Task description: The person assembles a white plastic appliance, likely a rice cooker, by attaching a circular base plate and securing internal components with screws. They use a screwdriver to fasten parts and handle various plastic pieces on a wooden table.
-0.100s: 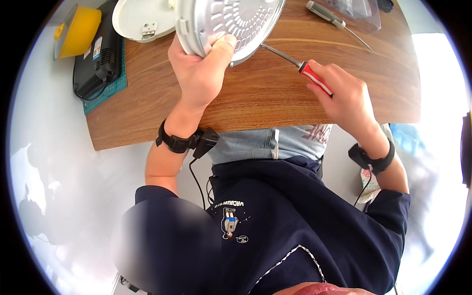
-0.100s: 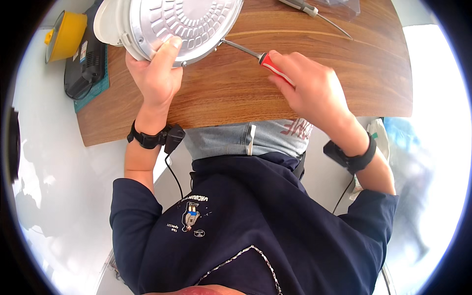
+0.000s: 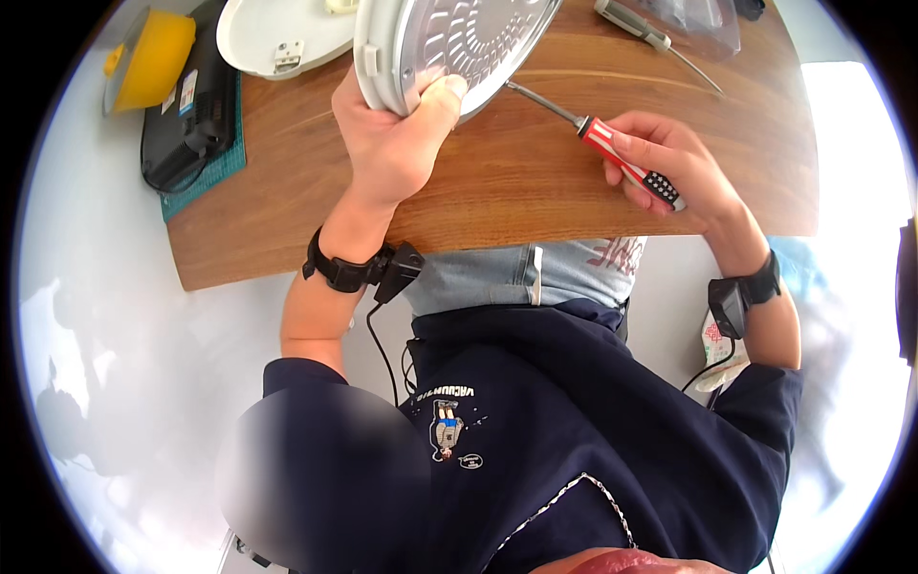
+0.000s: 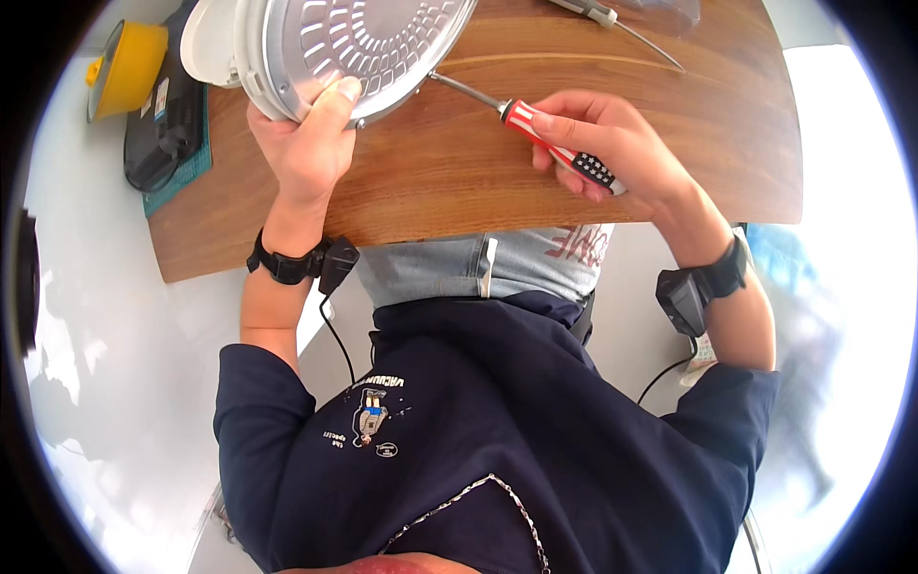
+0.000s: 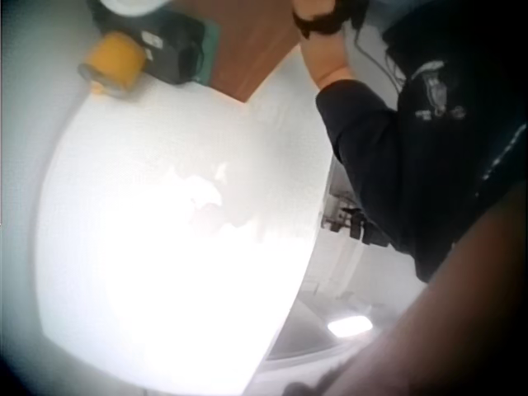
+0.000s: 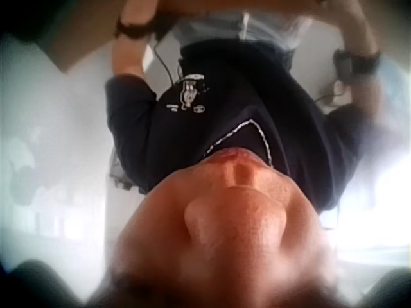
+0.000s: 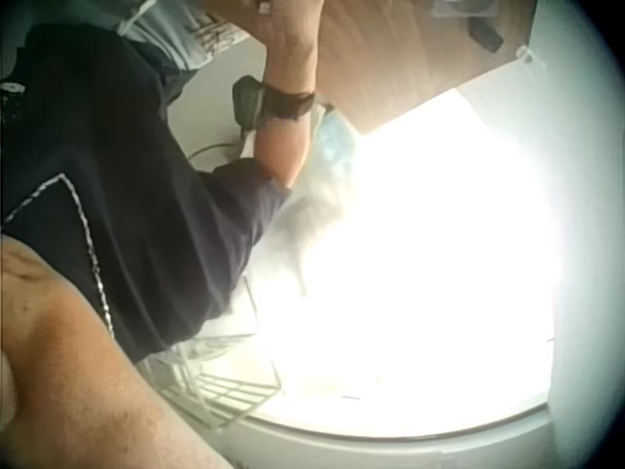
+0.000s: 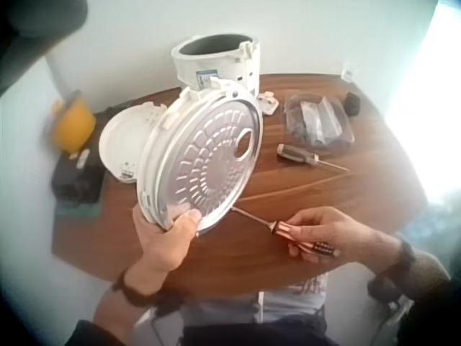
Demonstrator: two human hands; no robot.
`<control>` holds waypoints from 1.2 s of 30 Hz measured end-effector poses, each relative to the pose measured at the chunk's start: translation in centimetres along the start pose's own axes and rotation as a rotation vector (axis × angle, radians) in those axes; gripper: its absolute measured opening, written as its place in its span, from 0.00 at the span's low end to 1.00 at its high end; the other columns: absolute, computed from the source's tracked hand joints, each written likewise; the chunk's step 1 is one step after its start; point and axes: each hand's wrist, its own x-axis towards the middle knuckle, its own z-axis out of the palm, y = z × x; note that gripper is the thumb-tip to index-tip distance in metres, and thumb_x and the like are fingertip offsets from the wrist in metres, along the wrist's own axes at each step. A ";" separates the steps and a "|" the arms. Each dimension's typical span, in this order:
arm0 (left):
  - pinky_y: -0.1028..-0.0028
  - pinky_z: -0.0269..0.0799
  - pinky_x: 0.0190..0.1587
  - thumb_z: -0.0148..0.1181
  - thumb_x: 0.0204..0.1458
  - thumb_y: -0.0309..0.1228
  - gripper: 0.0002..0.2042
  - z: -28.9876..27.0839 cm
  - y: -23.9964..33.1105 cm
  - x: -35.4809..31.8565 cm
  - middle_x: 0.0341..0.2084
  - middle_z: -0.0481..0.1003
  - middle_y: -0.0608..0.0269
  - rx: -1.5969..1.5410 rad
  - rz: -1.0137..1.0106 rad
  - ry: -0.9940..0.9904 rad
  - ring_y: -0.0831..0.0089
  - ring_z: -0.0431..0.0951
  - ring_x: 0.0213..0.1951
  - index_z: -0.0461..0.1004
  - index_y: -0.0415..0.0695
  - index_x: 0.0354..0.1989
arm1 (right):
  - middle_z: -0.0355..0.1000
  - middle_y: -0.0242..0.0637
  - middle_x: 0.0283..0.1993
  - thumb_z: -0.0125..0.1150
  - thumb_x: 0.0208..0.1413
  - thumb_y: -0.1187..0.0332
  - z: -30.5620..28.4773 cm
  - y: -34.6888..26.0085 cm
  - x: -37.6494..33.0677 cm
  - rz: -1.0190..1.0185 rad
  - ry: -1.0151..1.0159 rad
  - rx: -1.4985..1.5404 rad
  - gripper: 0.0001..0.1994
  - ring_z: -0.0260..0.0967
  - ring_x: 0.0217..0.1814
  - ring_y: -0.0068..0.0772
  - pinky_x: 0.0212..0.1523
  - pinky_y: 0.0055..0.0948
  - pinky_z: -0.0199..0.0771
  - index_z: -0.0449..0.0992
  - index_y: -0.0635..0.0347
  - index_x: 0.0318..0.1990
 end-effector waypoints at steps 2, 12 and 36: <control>0.81 0.71 0.35 0.62 0.55 0.17 0.07 1.3 1.3 -1.8 0.31 0.77 0.70 -0.012 -0.099 0.035 0.86 0.71 0.32 0.75 0.35 0.41 | 0.78 0.34 0.34 0.61 0.68 0.56 -0.6 0.6 -1.0 0.057 -0.067 0.117 0.18 0.69 0.21 0.14 0.19 0.17 0.68 0.76 0.65 0.51; 0.81 0.69 0.31 0.62 0.55 0.17 0.06 2.2 -1.4 2.8 0.29 0.76 0.71 -0.142 0.133 0.121 0.87 0.71 0.30 0.75 0.35 0.40 | 0.75 0.39 0.39 0.71 0.53 0.68 0.5 0.0 0.8 -1.026 0.609 -1.789 0.21 0.76 0.34 0.32 0.28 0.27 0.77 0.75 0.64 0.54; 0.80 0.68 0.28 0.61 0.52 0.16 0.05 1.9 -1.8 2.4 0.27 0.76 0.68 -0.118 0.155 0.000 0.84 0.71 0.27 0.77 0.34 0.36 | 0.71 0.28 0.30 0.57 0.71 0.56 -1.0 -2.5 0.4 -0.039 -0.079 -0.103 0.19 0.66 0.16 0.14 0.14 0.20 0.67 0.75 0.66 0.51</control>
